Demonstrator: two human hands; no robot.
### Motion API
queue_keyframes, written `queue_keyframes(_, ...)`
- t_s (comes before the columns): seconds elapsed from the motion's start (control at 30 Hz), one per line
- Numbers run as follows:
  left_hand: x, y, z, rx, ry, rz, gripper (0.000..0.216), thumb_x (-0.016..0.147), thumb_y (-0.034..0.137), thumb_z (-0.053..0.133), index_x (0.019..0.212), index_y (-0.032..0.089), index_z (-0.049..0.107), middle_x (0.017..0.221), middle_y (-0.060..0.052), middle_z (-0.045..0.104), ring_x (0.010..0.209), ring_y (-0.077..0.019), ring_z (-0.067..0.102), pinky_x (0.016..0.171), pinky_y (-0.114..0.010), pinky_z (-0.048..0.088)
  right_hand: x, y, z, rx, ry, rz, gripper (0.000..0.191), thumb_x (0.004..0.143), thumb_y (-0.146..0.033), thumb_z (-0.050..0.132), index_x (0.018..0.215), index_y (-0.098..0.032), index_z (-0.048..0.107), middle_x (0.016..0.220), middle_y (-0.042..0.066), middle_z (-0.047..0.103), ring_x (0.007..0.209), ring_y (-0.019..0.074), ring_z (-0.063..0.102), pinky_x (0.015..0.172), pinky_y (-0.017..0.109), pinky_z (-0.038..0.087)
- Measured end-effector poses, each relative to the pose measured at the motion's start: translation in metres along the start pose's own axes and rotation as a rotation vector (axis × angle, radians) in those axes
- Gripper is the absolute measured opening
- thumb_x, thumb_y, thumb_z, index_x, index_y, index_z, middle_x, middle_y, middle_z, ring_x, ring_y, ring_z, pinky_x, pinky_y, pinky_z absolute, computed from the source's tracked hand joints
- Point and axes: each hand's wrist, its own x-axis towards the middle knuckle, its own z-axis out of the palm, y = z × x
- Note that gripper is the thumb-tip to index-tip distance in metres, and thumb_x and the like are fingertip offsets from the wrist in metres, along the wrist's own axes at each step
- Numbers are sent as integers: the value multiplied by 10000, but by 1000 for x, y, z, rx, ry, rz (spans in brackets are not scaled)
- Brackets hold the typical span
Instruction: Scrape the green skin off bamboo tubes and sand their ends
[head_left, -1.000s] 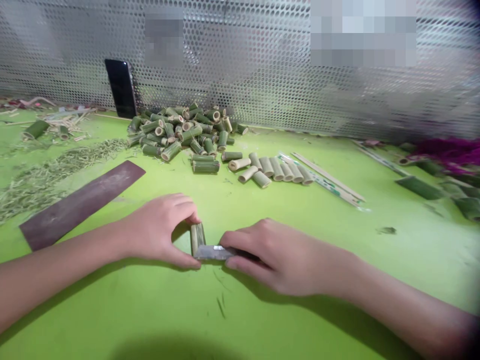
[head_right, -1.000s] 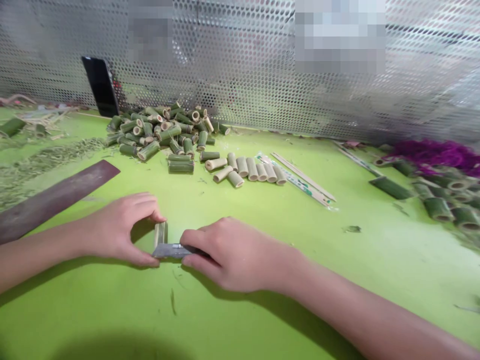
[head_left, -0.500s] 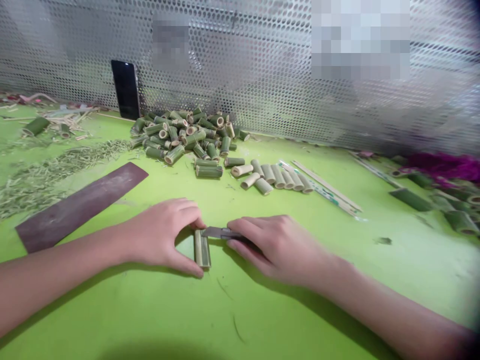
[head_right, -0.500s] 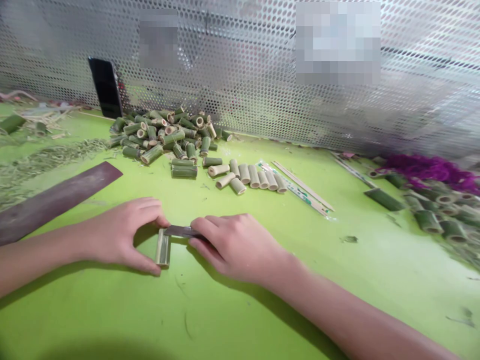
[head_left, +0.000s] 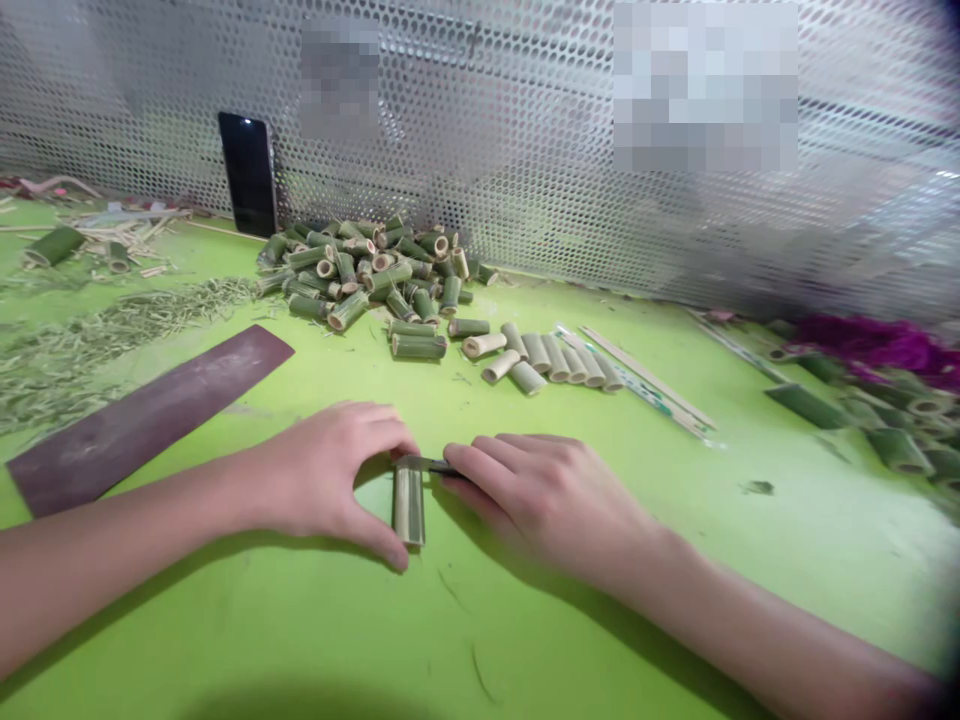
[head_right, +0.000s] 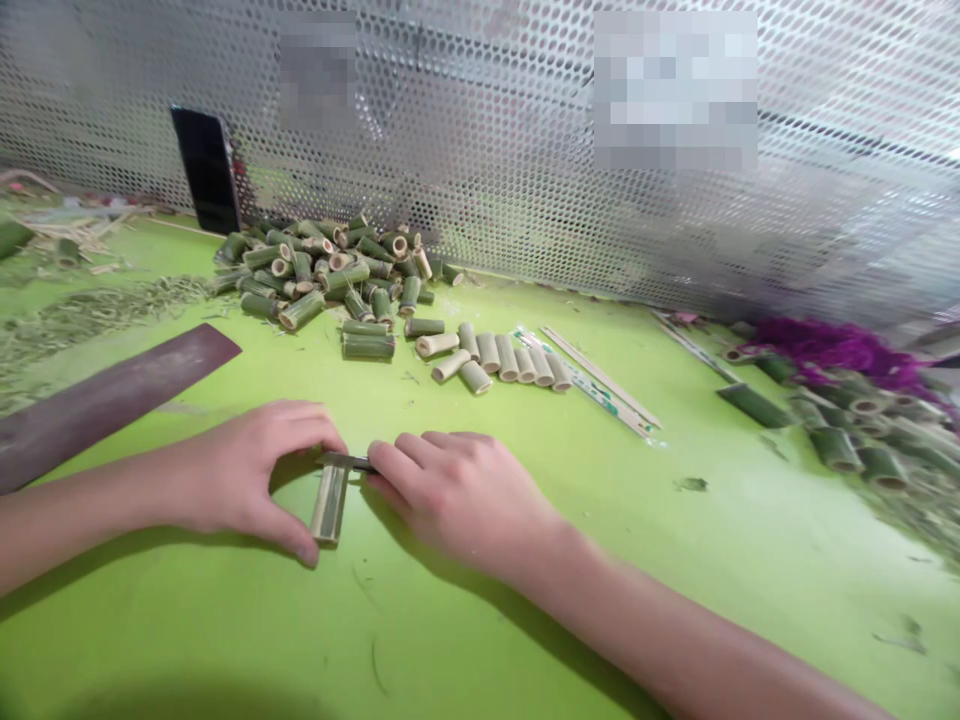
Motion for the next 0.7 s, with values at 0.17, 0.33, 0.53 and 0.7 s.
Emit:
queue_keyframes(0.17,0,0,1,6,3,12,660,629,686,875,1061,231,672,1005,-34,624,916,-270,574,774,-370,461,2,-3,0,5,-6,1,262,1072,-263,464,973,-166,687,703,-7,660,562,132,538,590,300,369)
queue_keyframes(0.33,-2,-1,1,8,-3,0,664,652,709,852,1062,225,655,1020,-35,611,933,-272,565,800,-390,468,0,-1,-2,2,4,21,284,1077,-265,452,971,-165,696,705,0,668,572,134,561,568,307,339)
queue_keyframes(0.53,-5,0,1,19,-6,-8,665,669,674,868,1117,241,637,1063,-30,602,981,-276,562,849,-404,467,-5,5,-5,-22,50,7,292,1075,-262,452,950,-171,699,685,-8,659,563,130,564,564,310,346)
queue_keyframes(0.7,-5,1,0,5,-23,-41,649,683,691,852,1110,247,647,1076,-27,603,989,-277,567,879,-419,468,-5,5,0,9,31,-1,290,1096,-291,443,1001,-169,688,680,-19,644,530,120,536,543,304,341)
